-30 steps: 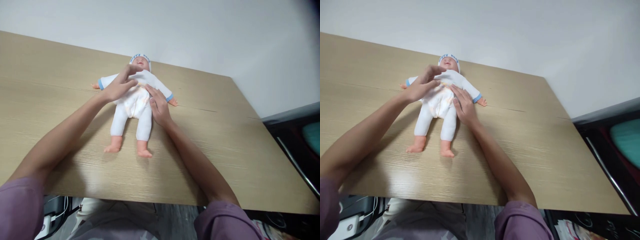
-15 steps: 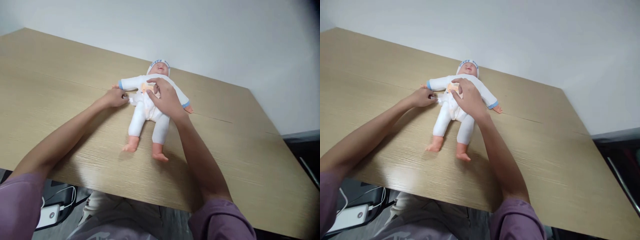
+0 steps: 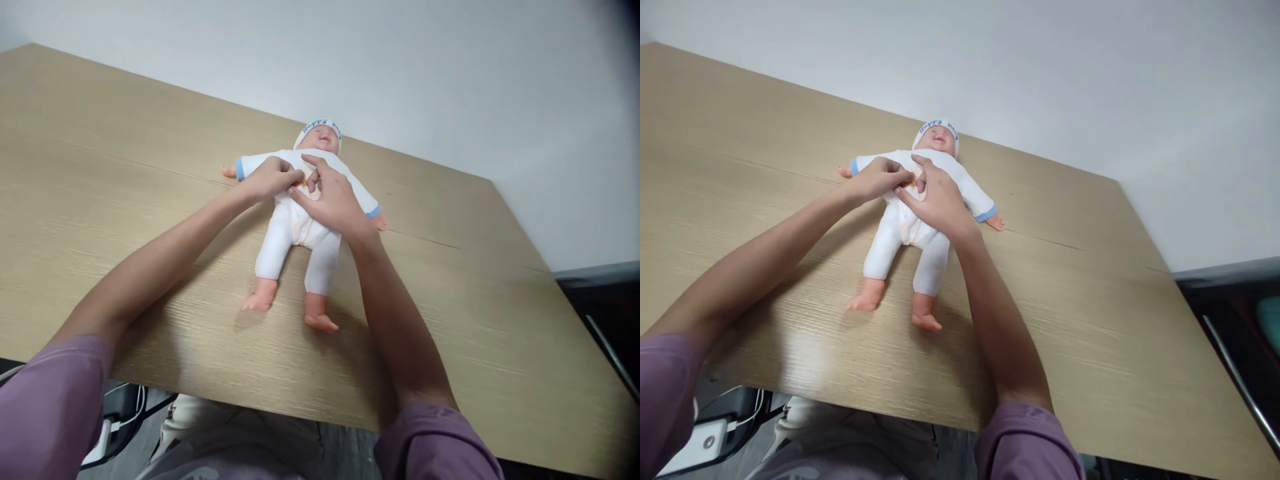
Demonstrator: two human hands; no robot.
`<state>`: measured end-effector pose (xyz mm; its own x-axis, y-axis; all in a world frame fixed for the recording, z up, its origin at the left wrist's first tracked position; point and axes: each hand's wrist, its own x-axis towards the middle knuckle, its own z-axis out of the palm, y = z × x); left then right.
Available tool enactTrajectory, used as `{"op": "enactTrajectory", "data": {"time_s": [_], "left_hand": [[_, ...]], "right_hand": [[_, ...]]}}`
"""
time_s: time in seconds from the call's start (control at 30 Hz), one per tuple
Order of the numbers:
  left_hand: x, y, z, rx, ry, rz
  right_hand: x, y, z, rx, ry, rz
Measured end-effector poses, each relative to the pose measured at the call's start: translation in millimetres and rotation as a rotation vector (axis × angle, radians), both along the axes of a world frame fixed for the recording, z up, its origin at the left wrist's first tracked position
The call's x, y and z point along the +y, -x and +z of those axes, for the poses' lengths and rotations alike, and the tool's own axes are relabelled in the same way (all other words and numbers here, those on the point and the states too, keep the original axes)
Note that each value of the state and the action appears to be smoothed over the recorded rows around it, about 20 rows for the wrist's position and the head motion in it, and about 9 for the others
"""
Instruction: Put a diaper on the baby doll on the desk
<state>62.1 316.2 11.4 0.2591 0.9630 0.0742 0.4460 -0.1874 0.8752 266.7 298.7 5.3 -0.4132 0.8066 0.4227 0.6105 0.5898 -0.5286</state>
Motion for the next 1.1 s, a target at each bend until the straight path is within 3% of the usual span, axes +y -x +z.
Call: {"op": "enactTrajectory", "data": {"time_s": [0.3, 0.57, 0.7, 0.8, 0.87, 0.93, 1.0, 1.1], "left_hand": [[7.5, 9.0, -11.0, -0.165, -0.054, -0.118], [13.6, 7.0, -35.6, -0.214, -0.038, -0.007], [-1.2, 2.6, -29.4, -0.012, -0.273, 0.142], [-38.4, 0.7, -10.5, 0.117, -0.457, 0.216], [-72.9, 1.3, 0.6, 0.140, -0.513, 0.167], [-106.3, 3.5, 4.7, 0.169, -0.541, 0.044], [-129.9, 7.1, 0.6, 0.236, -0.504, -0.134], [-139.9, 13.9, -15.1, 0.346, -0.383, -0.343]], "right_hand": [[-4.0, 10.8, 5.8, 0.048, 0.064, -0.083], [9.1, 9.7, -9.3, 0.103, -0.004, -0.128], [0.3, 14.1, -6.1, 0.146, -0.096, -0.194], [-34.2, 14.8, 6.2, 0.255, -0.202, -0.158], [-69.3, 11.5, 11.9, 0.345, -0.254, -0.094], [-106.1, 4.5, 10.3, 0.371, -0.200, -0.058], [-135.7, -5.7, 0.5, 0.336, -0.091, -0.021], [-155.5, -24.4, -22.3, 0.178, 0.033, 0.041]]}}
